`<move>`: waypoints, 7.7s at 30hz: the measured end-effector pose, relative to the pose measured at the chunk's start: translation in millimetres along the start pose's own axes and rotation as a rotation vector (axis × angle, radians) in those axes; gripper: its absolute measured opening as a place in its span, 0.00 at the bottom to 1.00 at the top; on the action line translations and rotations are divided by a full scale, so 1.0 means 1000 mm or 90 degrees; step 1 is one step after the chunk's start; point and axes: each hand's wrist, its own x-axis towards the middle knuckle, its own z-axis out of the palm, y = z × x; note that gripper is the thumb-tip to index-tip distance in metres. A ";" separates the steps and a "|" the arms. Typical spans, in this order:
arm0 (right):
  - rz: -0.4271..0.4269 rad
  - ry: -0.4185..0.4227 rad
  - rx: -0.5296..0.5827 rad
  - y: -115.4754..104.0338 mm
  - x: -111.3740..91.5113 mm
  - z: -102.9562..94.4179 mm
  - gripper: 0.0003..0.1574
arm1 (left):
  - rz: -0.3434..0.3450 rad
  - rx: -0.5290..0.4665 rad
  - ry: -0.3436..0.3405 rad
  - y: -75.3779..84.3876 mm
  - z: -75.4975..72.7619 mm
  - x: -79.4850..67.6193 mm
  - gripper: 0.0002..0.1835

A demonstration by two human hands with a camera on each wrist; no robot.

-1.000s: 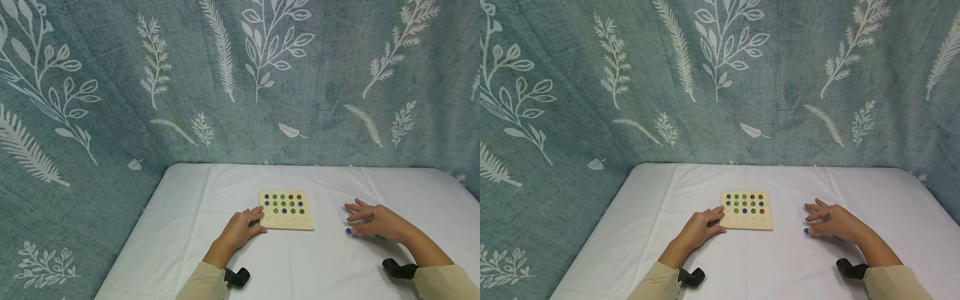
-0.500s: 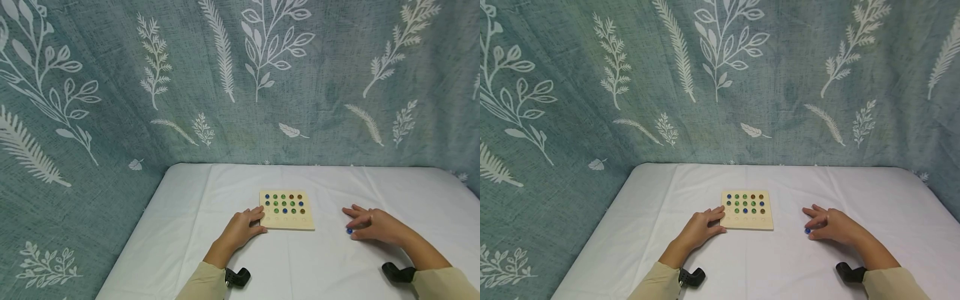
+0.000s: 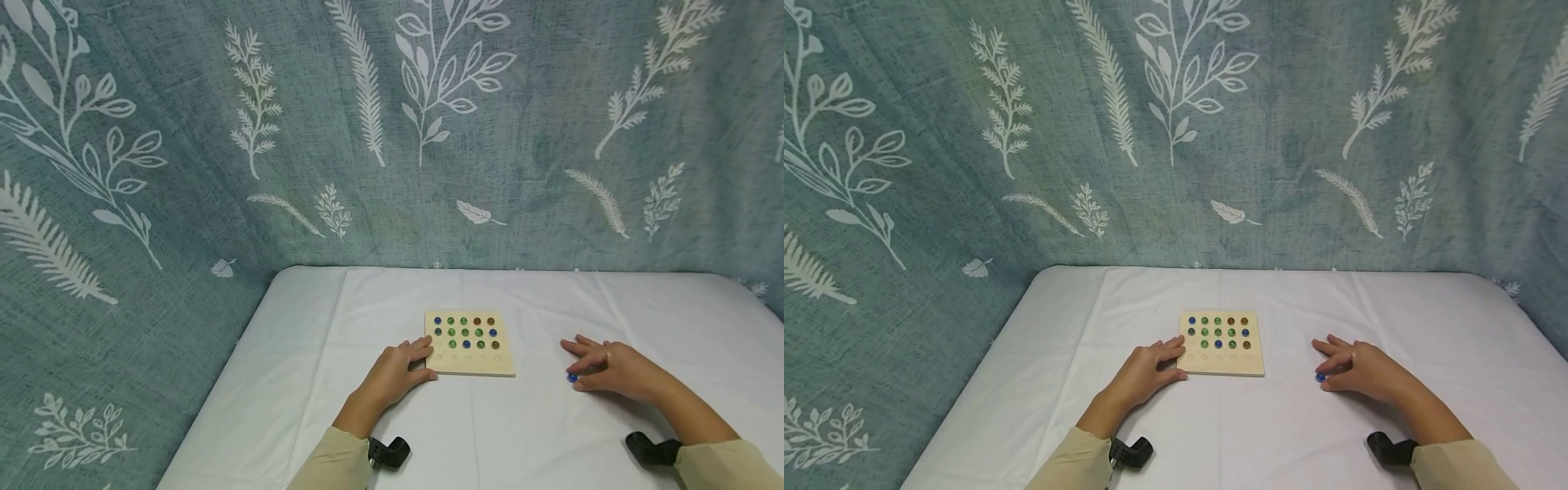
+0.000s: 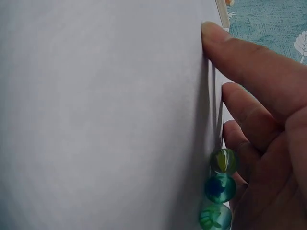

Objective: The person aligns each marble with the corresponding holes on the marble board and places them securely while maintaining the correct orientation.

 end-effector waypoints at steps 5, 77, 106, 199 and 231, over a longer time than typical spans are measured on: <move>0.001 0.002 0.000 -0.001 0.000 0.001 0.21 | 0.003 0.009 0.001 -0.001 0.000 0.002 0.30; -0.127 0.057 -0.279 -0.132 0.127 0.114 0.14 | 0.022 0.025 0.000 -0.001 0.000 0.003 0.31; -0.091 0.106 -0.230 -0.116 0.095 0.069 0.17 | 0.014 0.020 0.020 0.000 0.003 0.002 0.28; 0.171 0.107 0.077 0.027 -0.040 -0.010 0.31 | 0.010 -0.012 0.017 0.000 0.004 0.001 0.29; 0.123 0.156 0.086 -0.071 0.048 0.067 0.24 | 0.020 -0.010 0.024 -0.001 0.006 0.000 0.29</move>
